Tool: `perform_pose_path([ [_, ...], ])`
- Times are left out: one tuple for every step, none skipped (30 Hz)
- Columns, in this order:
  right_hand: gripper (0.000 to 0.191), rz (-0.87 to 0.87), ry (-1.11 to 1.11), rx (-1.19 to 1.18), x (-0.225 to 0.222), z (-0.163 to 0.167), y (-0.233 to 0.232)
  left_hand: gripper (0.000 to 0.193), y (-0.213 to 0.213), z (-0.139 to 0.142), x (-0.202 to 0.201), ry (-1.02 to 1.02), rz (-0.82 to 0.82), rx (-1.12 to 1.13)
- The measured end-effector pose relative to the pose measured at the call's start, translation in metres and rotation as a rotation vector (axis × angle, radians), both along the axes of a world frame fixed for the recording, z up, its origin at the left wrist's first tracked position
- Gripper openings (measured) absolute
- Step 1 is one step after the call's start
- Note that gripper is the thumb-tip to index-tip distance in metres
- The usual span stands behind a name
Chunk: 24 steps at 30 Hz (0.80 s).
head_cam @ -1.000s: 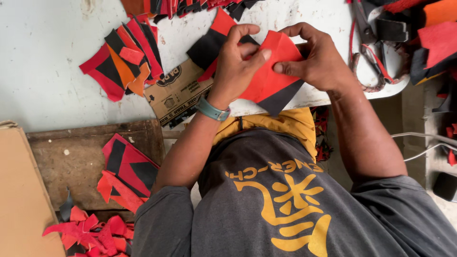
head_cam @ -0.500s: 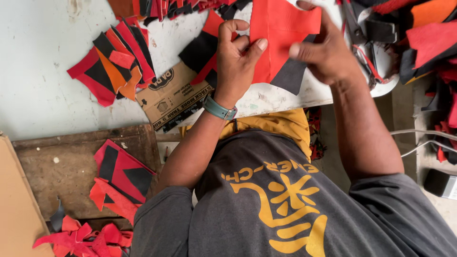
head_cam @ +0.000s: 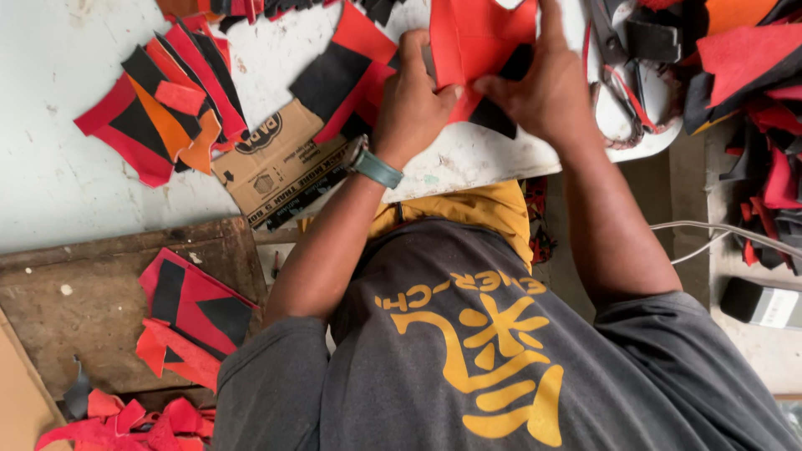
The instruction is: The person aligns red and black foam pieces on a cardboard template, then uses shears to trim the foam to shape. They repeat the process with additional pieces, stacking the finished cutouts on the table.
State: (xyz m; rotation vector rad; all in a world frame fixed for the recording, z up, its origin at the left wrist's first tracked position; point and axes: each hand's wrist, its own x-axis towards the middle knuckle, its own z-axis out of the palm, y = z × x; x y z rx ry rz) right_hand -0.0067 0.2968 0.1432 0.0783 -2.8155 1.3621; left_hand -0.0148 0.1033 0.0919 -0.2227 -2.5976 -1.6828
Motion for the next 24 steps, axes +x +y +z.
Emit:
perform_pose_path([
  [0.082,0.034,0.129,-0.011,0.003,0.001,0.011,0.066,-0.007,-0.001,-0.001,0.077,-0.012,-0.066],
  [0.082,0.072,0.278,-0.024,0.001,-0.001,0.02,0.071,-0.016,-0.001,-0.005,0.173,-0.02,-0.135],
  [0.063,0.068,0.335,0.077,0.001,-0.005,0.026,0.064,-0.022,-0.001,-0.009,0.122,-0.047,-0.22],
  [0.045,0.062,0.374,0.182,0.009,-0.011,0.031,0.057,-0.027,-0.002,-0.013,0.054,-0.079,-0.3],
  [0.029,0.057,0.398,0.287,0.019,-0.018,0.033,0.05,-0.029,-0.003,-0.014,-0.029,-0.117,-0.377],
  [0.025,0.129,0.379,0.293,0.026,-0.028,0.03,0.056,-0.029,-0.005,-0.016,-0.018,-0.192,-0.394],
  [0.02,0.199,0.376,0.297,0.025,-0.04,0.021,0.063,-0.028,-0.006,-0.022,0.009,-0.264,-0.414],
  [0.016,0.268,0.381,0.3,0.023,-0.05,0.013,0.07,-0.025,-0.006,-0.03,0.044,-0.332,-0.437],
  [0.011,0.27,0.371,0.376,0.017,-0.059,0.005,0.075,-0.023,-0.007,-0.033,0.084,-0.355,-0.47],
  [0.008,0.27,0.359,0.453,0.009,-0.068,-0.004,0.08,-0.022,-0.007,-0.037,0.123,-0.381,-0.503],
  [0.008,0.269,0.341,0.53,0.002,-0.072,-0.008,0.085,-0.021,-0.007,-0.039,0.159,-0.409,-0.534],
  [0.004,0.246,0.359,0.508,-0.005,-0.073,-0.009,0.084,-0.02,-0.006,-0.041,0.029,-0.428,-0.546],
  [0.004,0.222,0.37,0.477,-0.006,-0.075,-0.013,0.083,-0.023,-0.005,-0.042,-0.11,-0.45,-0.563],
  [0.008,0.193,0.385,0.445,-0.008,-0.076,-0.015,0.081,-0.026,-0.004,-0.041,-0.244,-0.473,-0.583],
  [0.007,0.222,0.368,0.442,-0.008,-0.074,-0.014,0.082,-0.028,-0.003,-0.043,-0.222,-0.478,-0.594],
  [0.007,0.254,0.35,0.443,-0.003,-0.072,-0.012,0.083,-0.029,-0.002,-0.045,-0.2,-0.481,-0.602],
  [0.007,0.291,0.322,0.44,-0.003,-0.072,-0.012,0.084,-0.031,-0.002,-0.043,-0.19,-0.484,-0.609],
  [0.008,0.28,0.353,0.452,-0.003,-0.072,-0.013,0.084,-0.033,-0.002,-0.044,-0.105,-0.461,-0.58],
  [0.008,0.266,0.372,0.466,-0.003,-0.072,-0.013,0.085,-0.033,-0.003,-0.043,-0.028,-0.446,-0.547],
  [0.009,0.254,0.388,0.486,-0.007,-0.074,-0.014,0.086,-0.032,-0.004,-0.041,0.047,-0.429,-0.506],
  [0.007,0.248,0.373,0.5,-0.004,-0.074,-0.015,0.086,-0.032,-0.006,-0.042,0.014,-0.434,-0.506],
  [0.005,0.24,0.366,0.506,-0.004,-0.075,-0.017,0.087,-0.032,-0.007,-0.041,-0.015,-0.437,-0.516],
  [0.005,0.228,0.363,0.514,-0.005,-0.075,-0.018,0.088,-0.033,-0.009,-0.042,-0.038,-0.441,-0.527],
  [0.005,0.238,0.333,0.511,-0.004,-0.074,-0.018,0.087,-0.033,-0.011,-0.043,-0.088,-0.458,-0.535],
])
